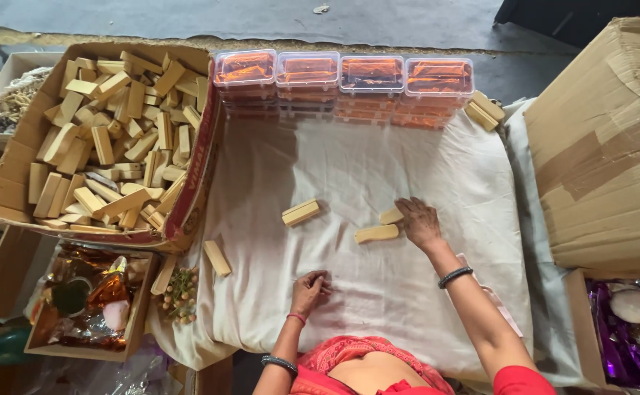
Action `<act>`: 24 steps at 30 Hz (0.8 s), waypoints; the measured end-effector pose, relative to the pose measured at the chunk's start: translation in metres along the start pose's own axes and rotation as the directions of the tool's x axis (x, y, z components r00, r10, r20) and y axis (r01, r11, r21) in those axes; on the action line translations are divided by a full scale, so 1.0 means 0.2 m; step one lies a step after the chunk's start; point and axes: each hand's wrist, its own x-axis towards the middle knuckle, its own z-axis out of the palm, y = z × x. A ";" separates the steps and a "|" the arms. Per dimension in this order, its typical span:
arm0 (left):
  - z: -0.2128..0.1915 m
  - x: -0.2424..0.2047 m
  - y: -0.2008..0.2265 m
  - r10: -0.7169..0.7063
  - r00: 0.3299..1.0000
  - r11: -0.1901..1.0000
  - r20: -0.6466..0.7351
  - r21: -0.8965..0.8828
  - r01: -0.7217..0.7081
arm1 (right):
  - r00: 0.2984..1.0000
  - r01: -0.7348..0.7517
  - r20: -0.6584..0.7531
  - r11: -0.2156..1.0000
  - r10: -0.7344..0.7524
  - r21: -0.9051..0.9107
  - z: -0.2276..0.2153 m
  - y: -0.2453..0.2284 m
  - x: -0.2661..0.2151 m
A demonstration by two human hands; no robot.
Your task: Wiping and polishing wooden blocks with a cloth and arranging them on a white surface.
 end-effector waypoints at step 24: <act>0.00 -0.01 0.00 0.014 1.000 0.999 -0.009 0.035 -0.013 | 0.975 -0.204 -0.079 0.978 0.206 0.042 0.14 0.18 -0.27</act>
